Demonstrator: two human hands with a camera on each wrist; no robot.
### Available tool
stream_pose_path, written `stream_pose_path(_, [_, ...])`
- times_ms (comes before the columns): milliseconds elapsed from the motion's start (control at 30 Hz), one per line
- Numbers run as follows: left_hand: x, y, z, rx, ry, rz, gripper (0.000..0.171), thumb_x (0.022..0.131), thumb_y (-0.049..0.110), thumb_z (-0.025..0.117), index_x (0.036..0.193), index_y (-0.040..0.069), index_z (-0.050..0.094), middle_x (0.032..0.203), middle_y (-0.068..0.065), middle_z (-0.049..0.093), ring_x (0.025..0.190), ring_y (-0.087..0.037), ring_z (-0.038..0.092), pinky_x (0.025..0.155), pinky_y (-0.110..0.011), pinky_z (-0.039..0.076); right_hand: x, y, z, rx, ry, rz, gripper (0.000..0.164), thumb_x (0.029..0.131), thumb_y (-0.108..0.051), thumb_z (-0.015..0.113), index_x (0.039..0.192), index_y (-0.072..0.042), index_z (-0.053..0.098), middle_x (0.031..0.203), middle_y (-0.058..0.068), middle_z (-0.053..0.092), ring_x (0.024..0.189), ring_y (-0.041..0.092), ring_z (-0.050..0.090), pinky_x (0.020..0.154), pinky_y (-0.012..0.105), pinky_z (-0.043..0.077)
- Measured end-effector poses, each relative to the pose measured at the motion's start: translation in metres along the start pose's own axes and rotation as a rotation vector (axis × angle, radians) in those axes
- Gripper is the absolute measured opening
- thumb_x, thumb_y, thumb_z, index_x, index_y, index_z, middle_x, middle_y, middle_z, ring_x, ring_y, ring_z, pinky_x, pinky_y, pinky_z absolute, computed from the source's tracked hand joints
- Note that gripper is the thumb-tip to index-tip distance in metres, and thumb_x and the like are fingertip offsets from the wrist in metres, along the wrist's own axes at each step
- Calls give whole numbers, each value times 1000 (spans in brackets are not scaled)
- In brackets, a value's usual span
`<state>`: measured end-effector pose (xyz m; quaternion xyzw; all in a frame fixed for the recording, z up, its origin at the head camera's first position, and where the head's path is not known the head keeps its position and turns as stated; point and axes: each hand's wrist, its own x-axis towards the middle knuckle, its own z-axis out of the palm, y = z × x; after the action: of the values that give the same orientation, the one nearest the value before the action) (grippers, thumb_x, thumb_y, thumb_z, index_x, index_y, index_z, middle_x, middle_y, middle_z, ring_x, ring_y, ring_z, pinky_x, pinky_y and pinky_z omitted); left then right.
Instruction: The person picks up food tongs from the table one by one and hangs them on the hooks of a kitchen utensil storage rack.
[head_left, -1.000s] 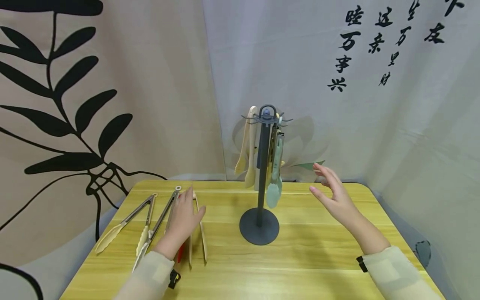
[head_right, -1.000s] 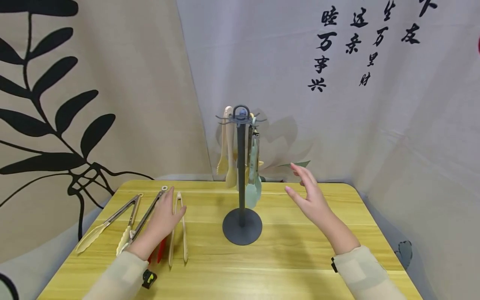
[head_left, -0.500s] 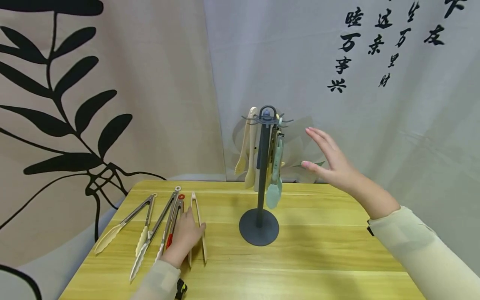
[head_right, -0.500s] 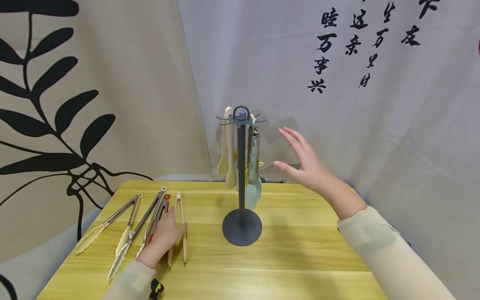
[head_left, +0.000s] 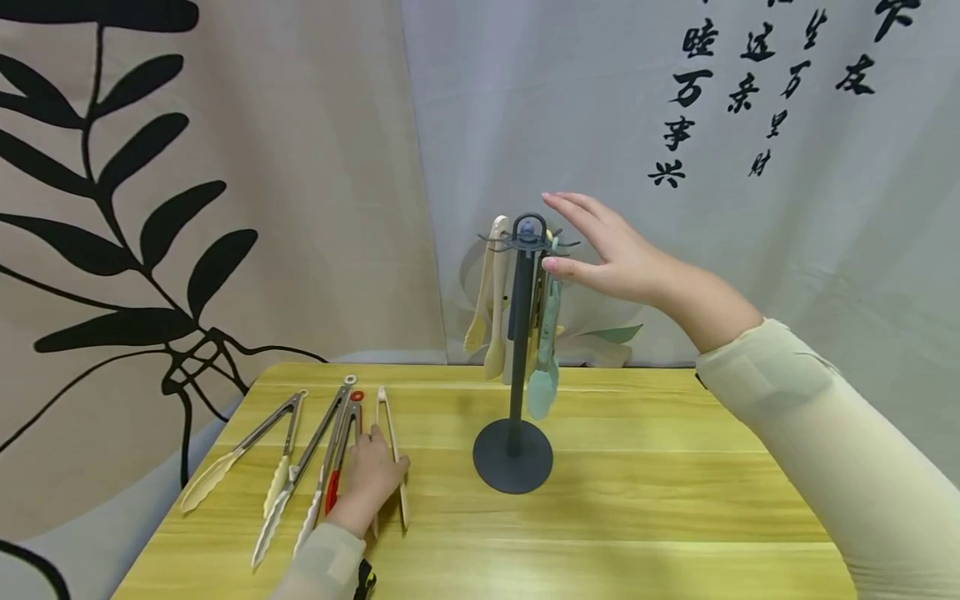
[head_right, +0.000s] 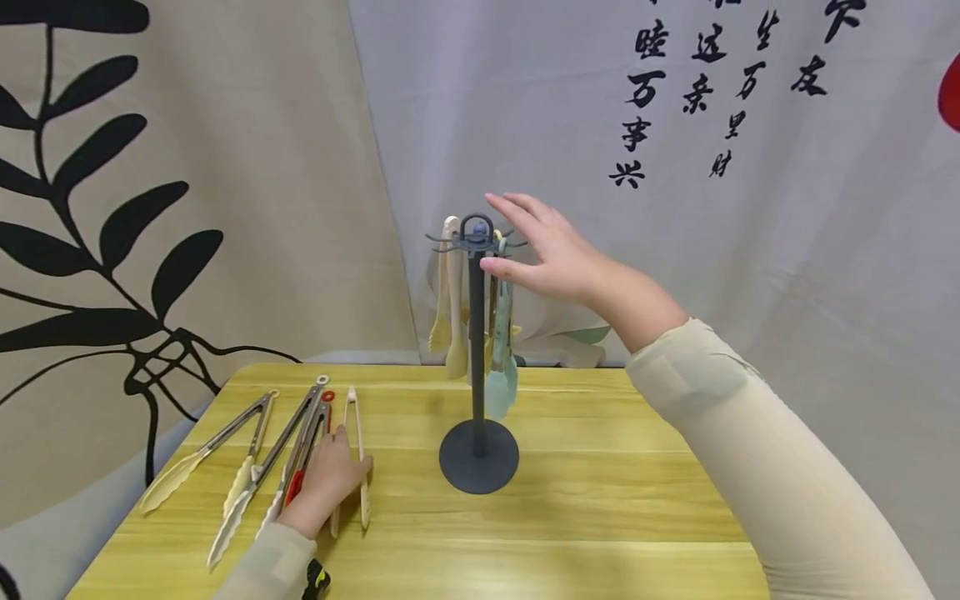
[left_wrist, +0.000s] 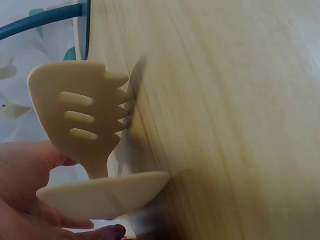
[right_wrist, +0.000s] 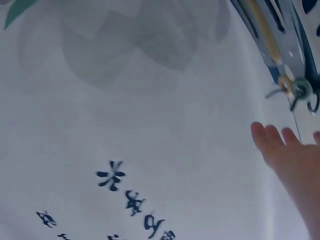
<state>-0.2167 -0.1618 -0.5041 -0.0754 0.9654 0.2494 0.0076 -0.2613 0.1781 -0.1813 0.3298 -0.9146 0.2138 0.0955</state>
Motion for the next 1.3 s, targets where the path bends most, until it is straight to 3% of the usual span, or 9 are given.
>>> stream_pose_path(367, [6, 0, 7, 13, 0, -17, 83, 87, 29, 65, 142, -16, 22, 136, -40, 31, 123, -52, 36, 95, -58, 41, 27, -21, -8, -54, -120, 103, 71, 90, -52, 55, 151, -32, 23, 155, 7, 22, 141, 32, 23, 110, 59, 23])
stream_pose_path(733, [14, -1, 7, 37, -13, -31, 83, 83, 25, 71, 136, -22, 27, 124, -42, 37, 105, -49, 51, 77, -50, 53, 32, -30, -3, -60, -147, 121, 68, 89, -50, 58, 148, -26, 34, 137, 7, 42, 119, 25, 43, 99, 47, 40])
stream_pose_path(1000, [18, 0, 2, 58, -55, -39, 81, 81, 23, 73, 134, -21, 31, 120, -39, 42, 85, -40, 59, 61, -41, 53, 37, -37, 0, -107, -146, 133, 64, 91, -45, 56, 147, -22, 36, 131, 6, 48, 125, 26, 36, 103, 48, 35])
stream_pose_path(1133, [19, 0, 1, 58, -65, -40, 72, 80, 24, 74, 128, -18, 40, 111, -32, 48, 72, -30, 56, 48, -33, 47, 36, -38, 0, -158, -149, 146, 64, 91, -47, 54, 148, -23, 34, 135, 9, 46, 131, 30, 33, 106, 51, 32])
stream_pose_path(1300, [17, 0, 0, 40, -73, -43, 69, 80, 23, 74, 127, -16, 43, 105, -29, 49, 66, -26, 52, 44, -30, 43, 35, -39, 0, -211, -164, 164, 64, 91, -49, 51, 148, -25, 33, 141, 11, 42, 134, 32, 32, 108, 53, 30])
